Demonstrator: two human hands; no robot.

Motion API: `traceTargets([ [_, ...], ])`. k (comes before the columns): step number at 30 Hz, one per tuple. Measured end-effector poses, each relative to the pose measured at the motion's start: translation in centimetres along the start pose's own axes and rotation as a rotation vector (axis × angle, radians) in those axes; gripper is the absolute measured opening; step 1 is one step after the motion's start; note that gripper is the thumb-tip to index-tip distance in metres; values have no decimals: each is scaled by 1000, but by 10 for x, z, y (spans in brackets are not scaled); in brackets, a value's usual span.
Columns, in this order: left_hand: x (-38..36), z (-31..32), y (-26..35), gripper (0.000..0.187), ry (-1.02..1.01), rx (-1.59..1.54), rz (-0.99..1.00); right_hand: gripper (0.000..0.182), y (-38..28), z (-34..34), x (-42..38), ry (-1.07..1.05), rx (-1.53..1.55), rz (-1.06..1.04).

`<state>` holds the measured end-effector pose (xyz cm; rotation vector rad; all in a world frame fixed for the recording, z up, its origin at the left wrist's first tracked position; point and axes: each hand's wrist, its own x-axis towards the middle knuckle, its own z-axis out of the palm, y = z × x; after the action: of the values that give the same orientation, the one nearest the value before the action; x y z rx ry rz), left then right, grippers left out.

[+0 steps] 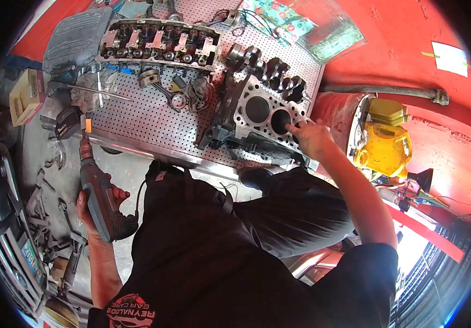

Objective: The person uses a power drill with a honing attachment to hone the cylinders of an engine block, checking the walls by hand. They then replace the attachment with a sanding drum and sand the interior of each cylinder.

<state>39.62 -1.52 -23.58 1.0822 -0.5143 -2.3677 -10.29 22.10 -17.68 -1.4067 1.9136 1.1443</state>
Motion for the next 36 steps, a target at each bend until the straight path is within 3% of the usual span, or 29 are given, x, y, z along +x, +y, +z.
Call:
traceTargets([
  [4, 0, 0, -3, 87, 7, -7, 6, 78, -31, 25, -3, -48, 758, 32],
  [7, 1, -7, -4, 85, -62, -22, 11, 83, -48, 2, -1, -283, 1758, 195],
  [8, 2, -7, -4, 84, -61, -8, 11, 56, -56, -3, 0, -163, 2113, 263],
  [10, 4, -6, -4, 83, -65, 19, 0, 23, -51, 9, 11, -97, 2631, 136],
  [11, 7, -8, -6, 81, -79, -24, -12, 12, -51, 16, 25, 56, 2784, 114],
  [12, 10, -5, -7, 81, -78, -40, -21, 14, -57, 16, 34, 271, 3078, -96],
  [14, 12, 2, -6, 83, -66, -57, -35, 19, -59, 14, 50, 420, 3531, -6],
  [15, 13, 5, -2, 82, -107, -29, -47, 25, -60, 17, 56, 477, 3595, -287],
  [18, 13, 13, 4, 82, -140, 33, -36, 24, -56, -7, 53, 687, 3664, -132],
  [20, 17, 12, 5, 71, -160, 119, -16, 22, -60, -7, 47, 617, 3592, -200],
  [22, 30, 3, 8, 68, -177, 299, -9, 22, -82, -8, 37, 779, 3225, -163],
  [23, 40, -3, 7, 59, -107, 470, -4, 20, -98, -29, 19, 747, 3109, 69],
  [24, 46, 12, 6, 48, 17, 653, 19, 20, -121, -44, 0, 745, 2926, 95],
  [25, 59, 16, -1, 51, 5, 797, 128, 22, -140, -47, -8, 623, 2808, 155],
  [26, 79, 11, -13, 56, -10, 936, 244, 39, -153, -38, -19, 413, 2424, 101],
  [27, 97, 5, -21, 61, -47, 1144, 220, 53, -175, -40, -37, 421, 2312, 48],
  [29, 128, 2, -37, 70, -129, 1544, 277, 67, -183, -45, -81, 542, 1651, -147],
  [30, 137, 7, -46, 75, -171, 1744, 362, 66, -175, -58, -112, 435, 1668, -147],
  [32, 154, 23, -58, 84, -189, 2014, 78, 59, -153, -64, -162, 546, 1642, -68],
  [35, 182, 22, -81, 90, -323, 2249, 18, 65, -128, -45, -222, 969, 1875, 340],
  [36, 187, 24, -88, 89, -339, 2284, -14, 67, -125, -38, -236, 1155, 1856, 596],
])
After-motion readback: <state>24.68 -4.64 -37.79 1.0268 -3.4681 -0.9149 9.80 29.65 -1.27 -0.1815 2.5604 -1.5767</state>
